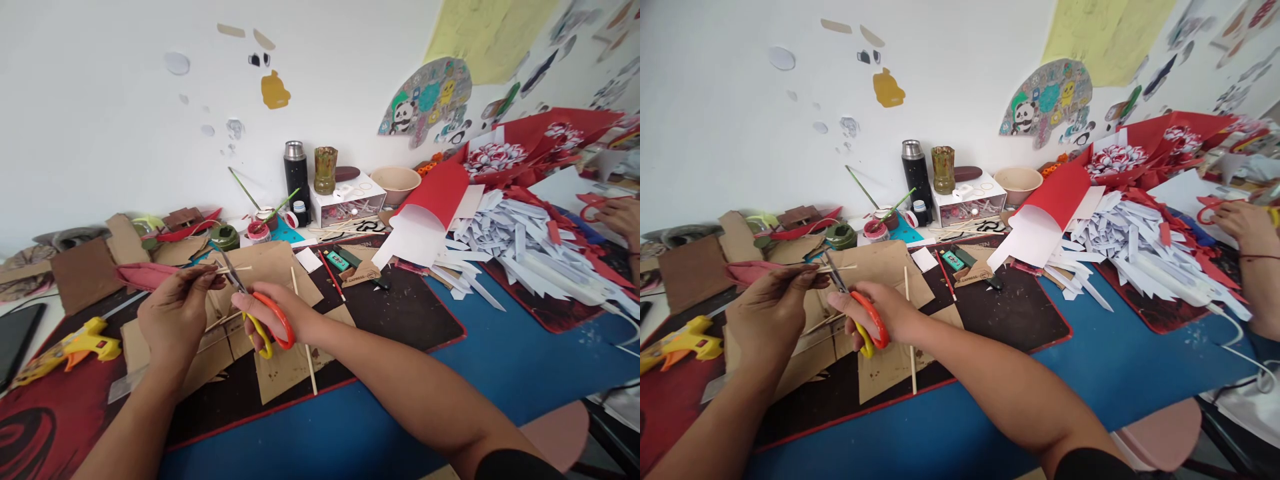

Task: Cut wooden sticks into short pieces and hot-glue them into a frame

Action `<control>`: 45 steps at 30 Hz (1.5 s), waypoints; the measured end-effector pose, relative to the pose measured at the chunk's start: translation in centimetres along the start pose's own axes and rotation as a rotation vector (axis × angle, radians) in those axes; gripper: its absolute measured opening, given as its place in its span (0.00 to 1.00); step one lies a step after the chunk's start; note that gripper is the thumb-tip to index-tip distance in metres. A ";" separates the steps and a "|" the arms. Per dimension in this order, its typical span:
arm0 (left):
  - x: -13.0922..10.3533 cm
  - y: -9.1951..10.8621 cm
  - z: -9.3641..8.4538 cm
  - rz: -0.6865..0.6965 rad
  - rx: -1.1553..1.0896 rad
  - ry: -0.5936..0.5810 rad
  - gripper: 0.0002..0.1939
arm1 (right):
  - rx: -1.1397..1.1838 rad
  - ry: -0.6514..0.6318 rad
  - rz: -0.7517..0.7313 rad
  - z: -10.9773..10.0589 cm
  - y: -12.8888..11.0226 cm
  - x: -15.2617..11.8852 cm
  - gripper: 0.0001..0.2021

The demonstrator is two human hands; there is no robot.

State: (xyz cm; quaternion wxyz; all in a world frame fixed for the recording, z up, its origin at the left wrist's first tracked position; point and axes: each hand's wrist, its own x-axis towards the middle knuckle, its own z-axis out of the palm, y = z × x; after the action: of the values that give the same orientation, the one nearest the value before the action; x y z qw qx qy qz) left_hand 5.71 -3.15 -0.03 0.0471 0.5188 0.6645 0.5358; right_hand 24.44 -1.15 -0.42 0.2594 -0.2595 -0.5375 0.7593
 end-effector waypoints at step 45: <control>-0.2 -0.7 0.4 0.226 0.127 -0.015 0.12 | -0.006 0.009 0.054 0.0 -0.5 -0.3 0.28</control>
State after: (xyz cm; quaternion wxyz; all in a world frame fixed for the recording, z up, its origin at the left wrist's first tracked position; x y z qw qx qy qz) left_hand 5.65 -2.95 -0.84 -0.0413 0.5963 0.6341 0.4905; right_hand 24.70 -1.22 0.10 0.2404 -0.2780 -0.5314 0.7633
